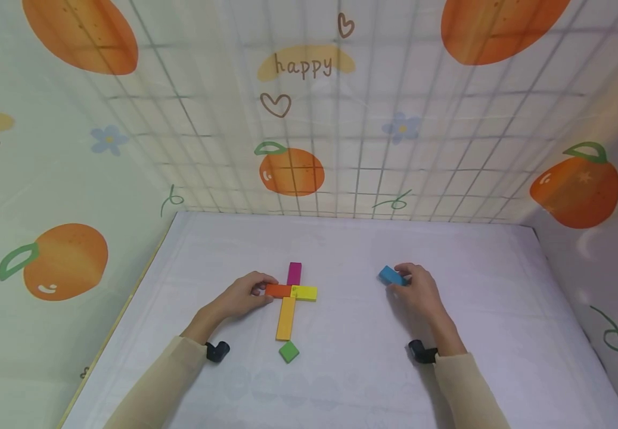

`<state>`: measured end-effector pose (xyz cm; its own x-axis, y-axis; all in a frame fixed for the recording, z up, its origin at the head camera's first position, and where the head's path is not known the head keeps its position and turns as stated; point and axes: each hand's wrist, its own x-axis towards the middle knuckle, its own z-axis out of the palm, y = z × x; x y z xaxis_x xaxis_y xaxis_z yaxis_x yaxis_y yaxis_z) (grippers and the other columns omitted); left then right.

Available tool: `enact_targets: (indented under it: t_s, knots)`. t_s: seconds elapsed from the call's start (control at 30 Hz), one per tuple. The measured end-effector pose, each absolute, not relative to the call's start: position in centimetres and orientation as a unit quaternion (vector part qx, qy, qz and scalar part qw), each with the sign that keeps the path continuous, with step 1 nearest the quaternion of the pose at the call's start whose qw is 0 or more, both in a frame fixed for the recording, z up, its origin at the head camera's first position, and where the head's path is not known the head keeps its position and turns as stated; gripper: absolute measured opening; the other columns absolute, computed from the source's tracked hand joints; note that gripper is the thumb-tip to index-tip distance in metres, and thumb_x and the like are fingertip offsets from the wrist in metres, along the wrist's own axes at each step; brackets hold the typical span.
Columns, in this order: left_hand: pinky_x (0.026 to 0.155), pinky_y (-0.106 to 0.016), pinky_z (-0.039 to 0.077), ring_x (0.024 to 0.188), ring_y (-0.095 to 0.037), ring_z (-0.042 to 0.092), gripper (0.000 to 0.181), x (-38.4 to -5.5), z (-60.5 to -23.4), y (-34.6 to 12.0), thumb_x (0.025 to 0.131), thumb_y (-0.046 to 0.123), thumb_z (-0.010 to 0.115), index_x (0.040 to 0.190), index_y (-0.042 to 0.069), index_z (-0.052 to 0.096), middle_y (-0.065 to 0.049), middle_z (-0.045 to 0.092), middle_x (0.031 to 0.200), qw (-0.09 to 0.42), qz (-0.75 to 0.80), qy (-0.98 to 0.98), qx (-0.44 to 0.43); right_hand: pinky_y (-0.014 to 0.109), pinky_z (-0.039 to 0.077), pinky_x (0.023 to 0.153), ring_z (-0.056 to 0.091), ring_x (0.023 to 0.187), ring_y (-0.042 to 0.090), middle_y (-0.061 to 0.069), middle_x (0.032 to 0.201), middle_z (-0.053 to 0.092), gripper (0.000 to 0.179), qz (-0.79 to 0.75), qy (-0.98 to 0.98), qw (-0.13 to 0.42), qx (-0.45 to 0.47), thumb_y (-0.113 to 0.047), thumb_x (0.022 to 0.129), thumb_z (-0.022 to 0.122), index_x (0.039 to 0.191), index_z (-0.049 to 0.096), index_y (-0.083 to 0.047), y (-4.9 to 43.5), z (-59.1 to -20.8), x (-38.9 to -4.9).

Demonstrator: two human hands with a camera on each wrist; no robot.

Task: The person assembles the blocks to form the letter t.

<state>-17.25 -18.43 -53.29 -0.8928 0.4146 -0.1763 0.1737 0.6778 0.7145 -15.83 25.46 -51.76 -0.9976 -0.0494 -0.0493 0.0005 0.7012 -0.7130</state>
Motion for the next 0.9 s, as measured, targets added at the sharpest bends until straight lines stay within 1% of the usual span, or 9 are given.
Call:
enact_targets:
  t_s: [0.3,0.7,0.9]
  knots:
    - [0.088,-0.035,0.048,0.099,-0.019,0.053,0.035,-17.1,-53.3,-18.3,0.093,0.022,0.074,0.127,0.023,0.065,0.004,0.058,0.119,0.166,0.370,0.902,0.151,0.045,0.047,0.077,0.056,0.101,0.038,0.024,0.118,0.061,0.043,-0.384,0.922,0.018,-0.044,-0.009,0.087,0.075,0.126,0.061,0.003,24.0,-50.9,-14.8]
    - [0.088,-0.034,0.049,0.100,-0.019,0.053,0.036,-17.2,-53.4,-18.3,0.092,0.021,0.074,0.127,0.022,0.065,0.005,0.058,0.117,0.165,0.369,0.902,0.152,0.041,0.046,0.076,0.057,0.096,0.031,0.018,0.115,0.063,0.041,-0.390,0.916,0.008,-0.096,-0.008,0.086,0.078,0.123,0.064,0.000,22.1,-49.9,-13.0]
    - [0.087,-0.033,0.048,0.100,-0.019,0.053,0.036,-17.2,-53.4,-18.3,0.093,0.022,0.074,0.128,0.022,0.065,0.004,0.058,0.117,0.165,0.367,0.903,0.153,0.043,0.047,0.079,0.058,0.095,0.027,0.014,0.114,0.064,0.042,-0.390,0.913,0.002,-0.119,-0.007,0.084,0.080,0.123,0.064,-0.001,21.4,-49.4,-12.1]
